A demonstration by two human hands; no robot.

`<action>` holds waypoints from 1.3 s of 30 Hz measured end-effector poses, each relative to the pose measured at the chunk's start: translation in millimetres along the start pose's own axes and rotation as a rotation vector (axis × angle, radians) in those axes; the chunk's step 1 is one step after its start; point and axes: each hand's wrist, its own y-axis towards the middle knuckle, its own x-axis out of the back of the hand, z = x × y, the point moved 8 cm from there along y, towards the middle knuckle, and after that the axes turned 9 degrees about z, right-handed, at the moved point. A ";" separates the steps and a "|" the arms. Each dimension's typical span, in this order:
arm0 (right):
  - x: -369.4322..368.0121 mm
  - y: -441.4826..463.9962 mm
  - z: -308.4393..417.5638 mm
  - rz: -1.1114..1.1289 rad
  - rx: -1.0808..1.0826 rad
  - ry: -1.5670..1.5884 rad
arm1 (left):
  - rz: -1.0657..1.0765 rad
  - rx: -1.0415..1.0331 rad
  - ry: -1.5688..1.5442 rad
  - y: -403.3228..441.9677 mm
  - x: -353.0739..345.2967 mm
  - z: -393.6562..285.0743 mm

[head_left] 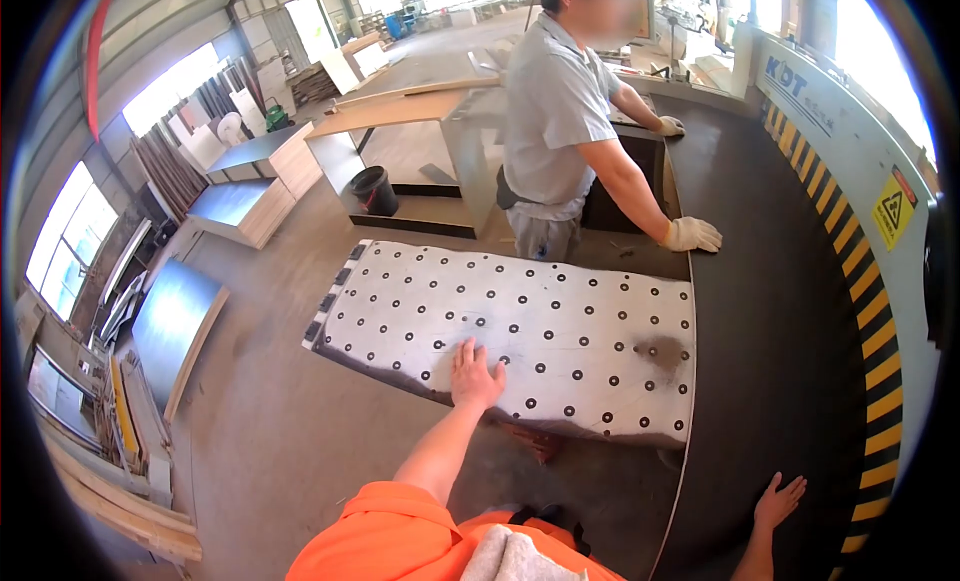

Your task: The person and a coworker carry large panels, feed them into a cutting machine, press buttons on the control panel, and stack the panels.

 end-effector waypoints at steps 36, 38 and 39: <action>14.1 -13.1 -1.5 -0.003 0.094 0.176 | -0.084 -0.063 0.002 -2.5 2.5 -7.5; 17.8 -14.4 -1.0 -0.001 0.093 0.181 | -0.089 -0.066 -0.006 -3.0 2.6 -7.7; 19.0 -14.6 -0.8 -0.001 0.093 0.184 | -0.087 -0.066 -0.005 -2.9 2.4 -8.2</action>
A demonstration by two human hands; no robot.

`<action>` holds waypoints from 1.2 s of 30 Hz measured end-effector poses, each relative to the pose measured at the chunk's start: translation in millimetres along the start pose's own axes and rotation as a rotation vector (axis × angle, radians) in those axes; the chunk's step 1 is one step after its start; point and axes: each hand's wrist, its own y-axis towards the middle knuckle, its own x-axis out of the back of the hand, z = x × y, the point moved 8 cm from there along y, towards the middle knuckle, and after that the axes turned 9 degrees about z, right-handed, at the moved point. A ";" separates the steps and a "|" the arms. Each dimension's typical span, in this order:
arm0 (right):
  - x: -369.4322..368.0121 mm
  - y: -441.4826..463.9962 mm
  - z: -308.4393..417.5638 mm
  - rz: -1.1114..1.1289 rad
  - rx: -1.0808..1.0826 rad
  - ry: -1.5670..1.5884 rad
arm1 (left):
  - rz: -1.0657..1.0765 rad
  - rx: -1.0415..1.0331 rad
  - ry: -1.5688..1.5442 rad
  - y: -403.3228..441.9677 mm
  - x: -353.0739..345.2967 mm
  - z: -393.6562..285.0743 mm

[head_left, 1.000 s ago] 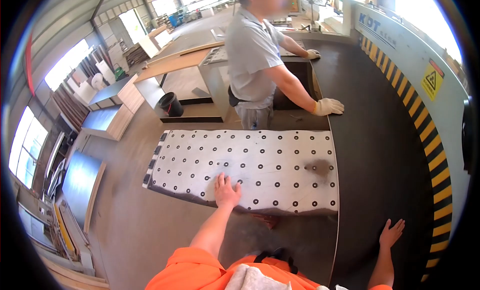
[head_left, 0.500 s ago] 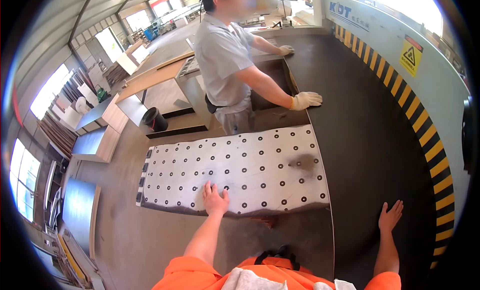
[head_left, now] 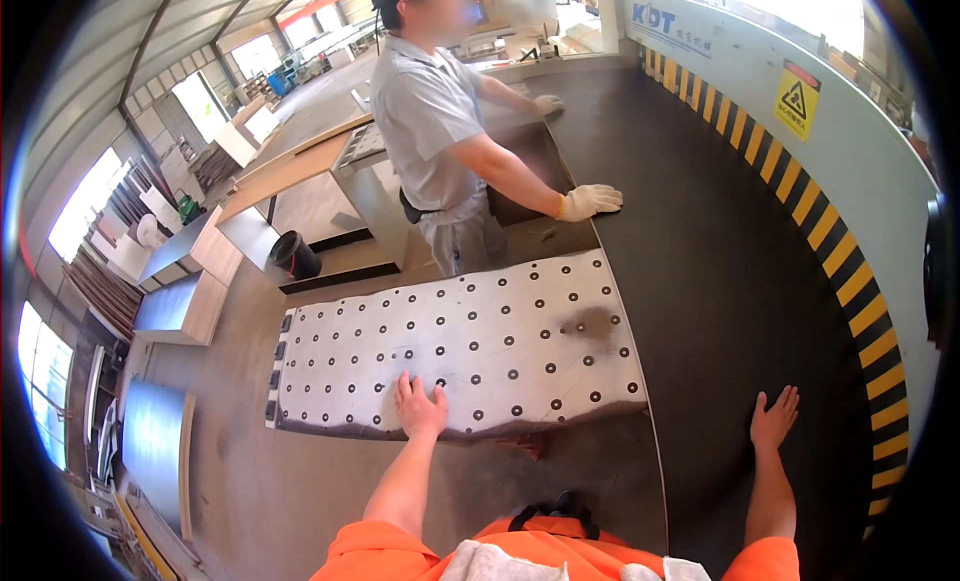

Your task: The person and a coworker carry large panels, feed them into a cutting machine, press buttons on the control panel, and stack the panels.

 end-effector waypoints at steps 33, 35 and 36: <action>-17.3 -62.6 105.8 0.003 0.437 0.096 | -0.281 -1.695 -0.833 -244.0 377.6 -333.3; -15.2 -65.3 104.6 0.007 0.435 0.092 | -0.496 -1.844 -0.947 -277.5 402.0 -330.2; -14.9 -64.1 105.3 -0.004 0.438 0.094 | -0.611 -1.889 -0.986 -288.7 410.5 -330.7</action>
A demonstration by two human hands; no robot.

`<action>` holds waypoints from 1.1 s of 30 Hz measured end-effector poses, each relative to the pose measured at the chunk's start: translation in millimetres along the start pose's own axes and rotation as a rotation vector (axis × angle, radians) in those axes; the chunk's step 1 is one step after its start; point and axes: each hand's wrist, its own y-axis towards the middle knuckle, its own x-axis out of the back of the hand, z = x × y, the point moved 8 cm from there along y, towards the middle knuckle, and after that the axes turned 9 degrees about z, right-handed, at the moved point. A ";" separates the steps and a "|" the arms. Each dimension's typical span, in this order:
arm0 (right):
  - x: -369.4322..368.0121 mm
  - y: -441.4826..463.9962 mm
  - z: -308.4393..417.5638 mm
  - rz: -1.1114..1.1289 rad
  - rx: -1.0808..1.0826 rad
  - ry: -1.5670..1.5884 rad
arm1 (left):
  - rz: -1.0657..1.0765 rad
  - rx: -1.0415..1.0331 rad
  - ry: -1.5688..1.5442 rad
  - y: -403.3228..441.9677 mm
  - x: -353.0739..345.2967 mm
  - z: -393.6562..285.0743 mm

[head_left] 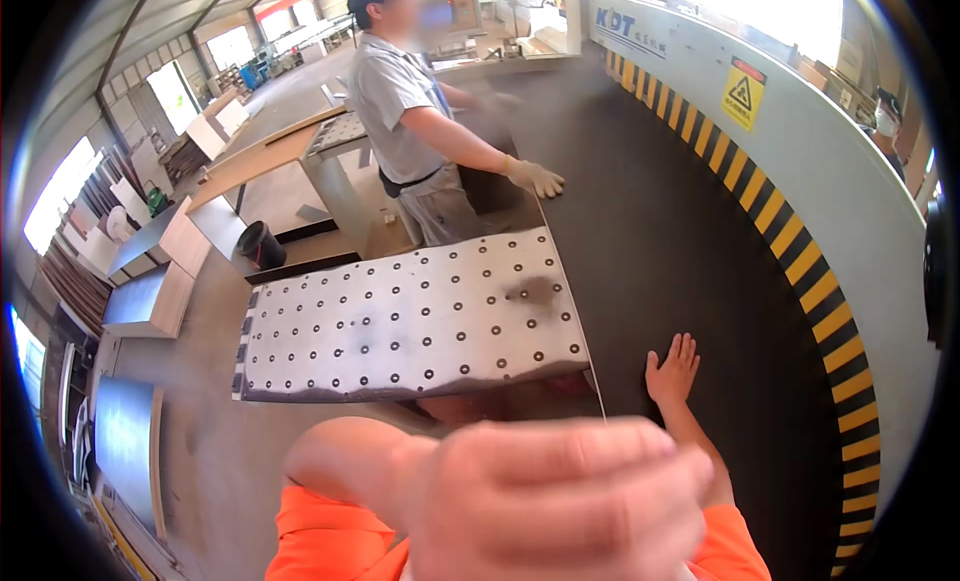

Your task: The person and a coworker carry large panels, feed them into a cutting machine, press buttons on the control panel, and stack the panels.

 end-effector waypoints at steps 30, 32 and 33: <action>-11.1 6.5 -4.2 -0.110 -0.005 -0.041 | -0.017 0.040 -0.133 -14.7 -9.8 -3.9; -10.9 6.4 -2.6 -0.105 -0.013 -0.036 | -0.009 0.033 -0.133 -17.0 -16.8 1.5; -10.5 6.2 -5.6 -0.097 -0.003 -0.041 | -0.146 0.079 -0.079 -19.6 -26.3 0.6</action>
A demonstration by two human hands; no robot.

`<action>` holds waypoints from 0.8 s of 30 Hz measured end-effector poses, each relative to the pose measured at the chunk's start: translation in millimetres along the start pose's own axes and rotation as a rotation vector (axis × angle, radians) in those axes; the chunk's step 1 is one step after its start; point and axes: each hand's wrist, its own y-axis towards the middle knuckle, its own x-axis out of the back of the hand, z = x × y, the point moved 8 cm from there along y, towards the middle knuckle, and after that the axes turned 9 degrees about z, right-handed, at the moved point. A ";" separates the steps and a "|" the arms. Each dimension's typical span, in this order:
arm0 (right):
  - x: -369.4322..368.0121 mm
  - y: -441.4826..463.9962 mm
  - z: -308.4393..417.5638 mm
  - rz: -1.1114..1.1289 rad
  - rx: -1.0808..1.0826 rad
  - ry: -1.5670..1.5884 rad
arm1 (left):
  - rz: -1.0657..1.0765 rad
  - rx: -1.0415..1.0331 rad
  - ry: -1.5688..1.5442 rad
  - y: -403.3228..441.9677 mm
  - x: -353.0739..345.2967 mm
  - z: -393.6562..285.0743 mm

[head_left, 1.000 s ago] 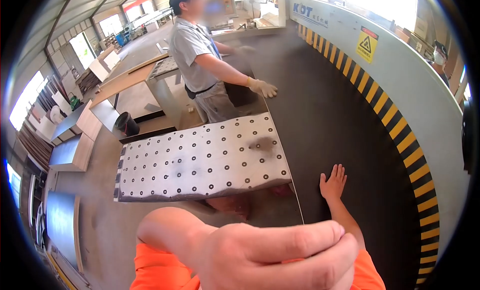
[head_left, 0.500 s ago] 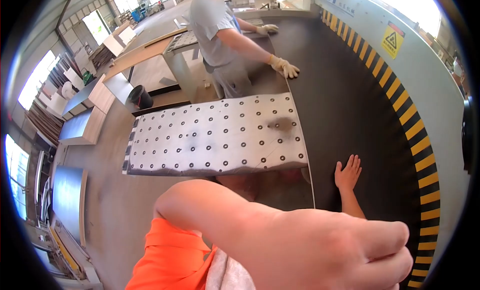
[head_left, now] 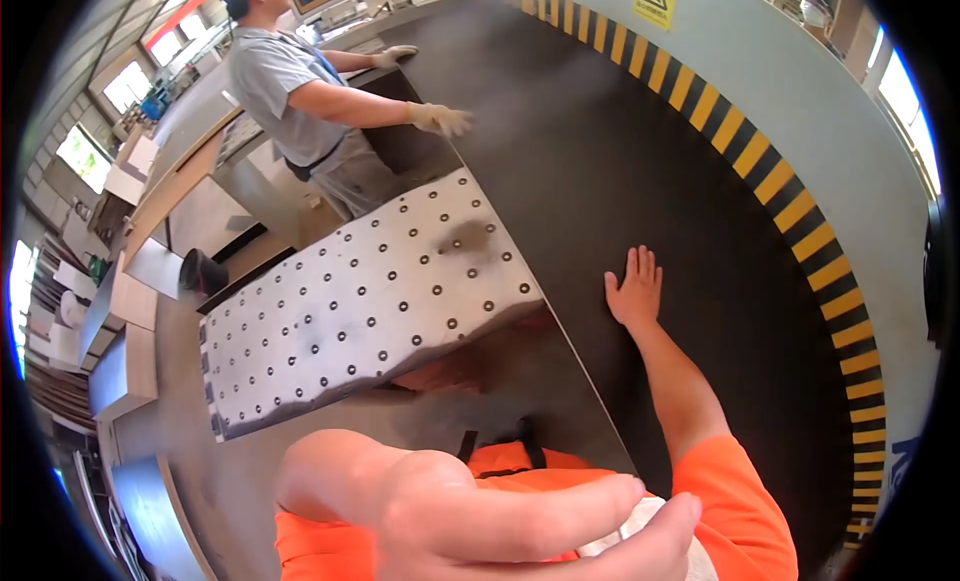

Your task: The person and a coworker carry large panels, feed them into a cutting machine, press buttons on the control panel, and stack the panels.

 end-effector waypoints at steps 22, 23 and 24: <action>-8.1 -0.3 13.5 -0.199 -0.009 -0.127 | 0.515 0.527 0.489 -160.1 237.6 52.5; -28.7 7.8 5.1 -0.231 -0.078 -0.184 | 0.587 0.635 0.505 -198.3 250.3 74.1; -34.2 10.3 12.7 -0.133 -0.187 -0.239 | 0.647 0.741 0.504 -236.1 268.6 93.0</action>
